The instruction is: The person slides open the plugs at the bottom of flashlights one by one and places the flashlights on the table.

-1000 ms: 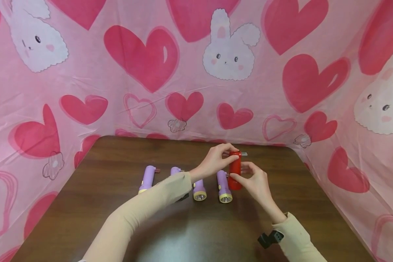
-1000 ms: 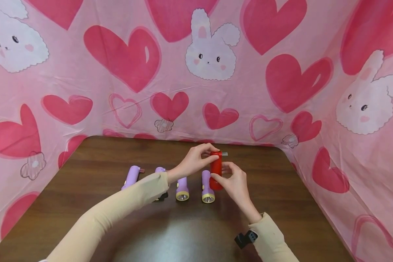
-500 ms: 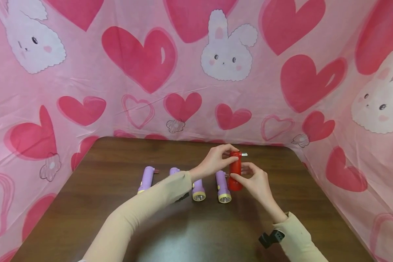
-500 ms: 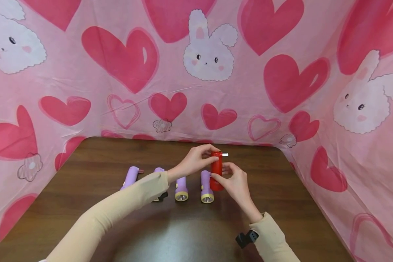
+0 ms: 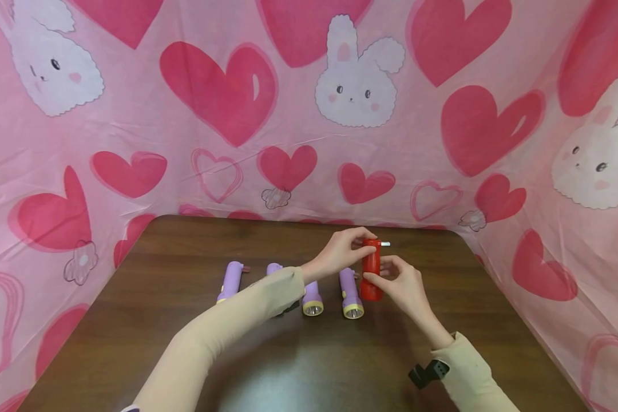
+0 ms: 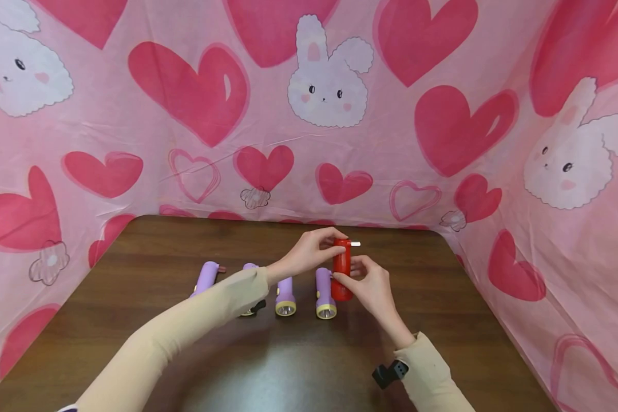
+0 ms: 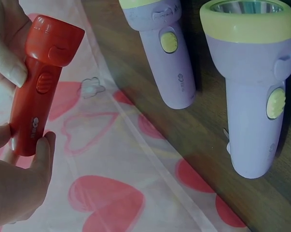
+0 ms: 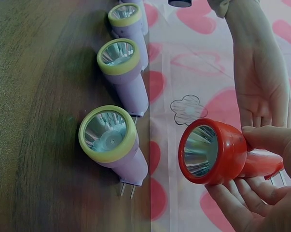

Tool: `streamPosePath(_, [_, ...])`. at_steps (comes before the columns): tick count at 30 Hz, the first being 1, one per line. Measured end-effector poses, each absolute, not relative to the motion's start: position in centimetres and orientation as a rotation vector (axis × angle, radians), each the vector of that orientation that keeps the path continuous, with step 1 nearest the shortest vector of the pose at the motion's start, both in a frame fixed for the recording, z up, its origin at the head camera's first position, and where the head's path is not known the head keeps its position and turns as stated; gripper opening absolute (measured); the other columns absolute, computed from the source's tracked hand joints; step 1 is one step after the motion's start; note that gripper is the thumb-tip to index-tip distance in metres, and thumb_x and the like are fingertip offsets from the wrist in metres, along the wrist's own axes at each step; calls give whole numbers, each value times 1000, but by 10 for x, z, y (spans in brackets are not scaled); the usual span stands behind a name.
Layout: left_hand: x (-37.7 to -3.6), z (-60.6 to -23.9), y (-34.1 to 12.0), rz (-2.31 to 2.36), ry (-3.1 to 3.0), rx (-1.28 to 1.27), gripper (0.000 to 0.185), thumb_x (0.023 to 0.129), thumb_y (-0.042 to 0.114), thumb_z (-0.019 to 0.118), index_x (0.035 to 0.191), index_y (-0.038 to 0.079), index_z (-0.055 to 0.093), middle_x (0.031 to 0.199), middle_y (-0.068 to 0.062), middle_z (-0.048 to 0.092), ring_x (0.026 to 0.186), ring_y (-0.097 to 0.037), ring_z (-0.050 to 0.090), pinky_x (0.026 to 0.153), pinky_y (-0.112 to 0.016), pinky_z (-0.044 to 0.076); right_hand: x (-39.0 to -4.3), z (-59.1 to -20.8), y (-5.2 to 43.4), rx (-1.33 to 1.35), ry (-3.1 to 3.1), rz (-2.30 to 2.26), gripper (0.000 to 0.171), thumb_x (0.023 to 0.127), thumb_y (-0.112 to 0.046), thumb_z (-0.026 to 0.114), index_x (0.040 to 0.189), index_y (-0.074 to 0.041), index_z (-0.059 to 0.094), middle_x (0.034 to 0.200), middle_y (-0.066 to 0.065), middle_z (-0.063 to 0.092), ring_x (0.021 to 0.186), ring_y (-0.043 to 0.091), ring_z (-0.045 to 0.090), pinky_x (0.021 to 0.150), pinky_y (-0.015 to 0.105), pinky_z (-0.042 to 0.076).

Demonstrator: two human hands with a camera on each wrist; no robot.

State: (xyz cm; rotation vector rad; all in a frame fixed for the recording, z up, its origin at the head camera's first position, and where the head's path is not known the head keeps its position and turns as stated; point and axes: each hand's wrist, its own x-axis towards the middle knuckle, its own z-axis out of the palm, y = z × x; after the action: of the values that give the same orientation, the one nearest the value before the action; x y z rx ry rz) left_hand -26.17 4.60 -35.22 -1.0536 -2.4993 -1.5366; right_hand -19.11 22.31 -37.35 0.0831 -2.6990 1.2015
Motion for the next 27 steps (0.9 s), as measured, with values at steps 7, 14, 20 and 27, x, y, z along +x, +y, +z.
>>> streamPosePath(7, [-263,-350,48,-1526,-2522,-1058,26,94,15,67,120,8,67,112,-8,73,102,-20,72,91,-23,56,-193,-373,225,59,-2713,1221,43,82,-35,81,113,-7,67,103,12,75,91,24,72,81,33,55])
streamPosePath(14, [-264,-349,50,-1491,-2534,-1071,28,95,15,67,121,6,67,112,-9,73,102,-21,72,90,-22,56,-193,-372,227,26,-2737,1228,46,83,-38,79,115,-7,67,106,13,74,94,25,72,83,35,56])
streamPosePath(20, [-266,-351,54,-1475,-2563,-1076,29,95,17,66,122,7,66,112,-8,73,102,-19,71,89,-21,56,-193,-371,229,8,-2748,1230,47,85,-37,77,116,-4,66,109,17,73,96,28,72,88,43,58])
streamPosePath(27, [-268,-352,58,-1437,-2603,-1079,30,95,15,65,124,7,65,115,-9,73,106,-20,71,93,-26,56,-192,-370,230,-8,-2751,1254,46,86,-34,77,117,-1,66,110,20,73,96,29,73,87,42,58])
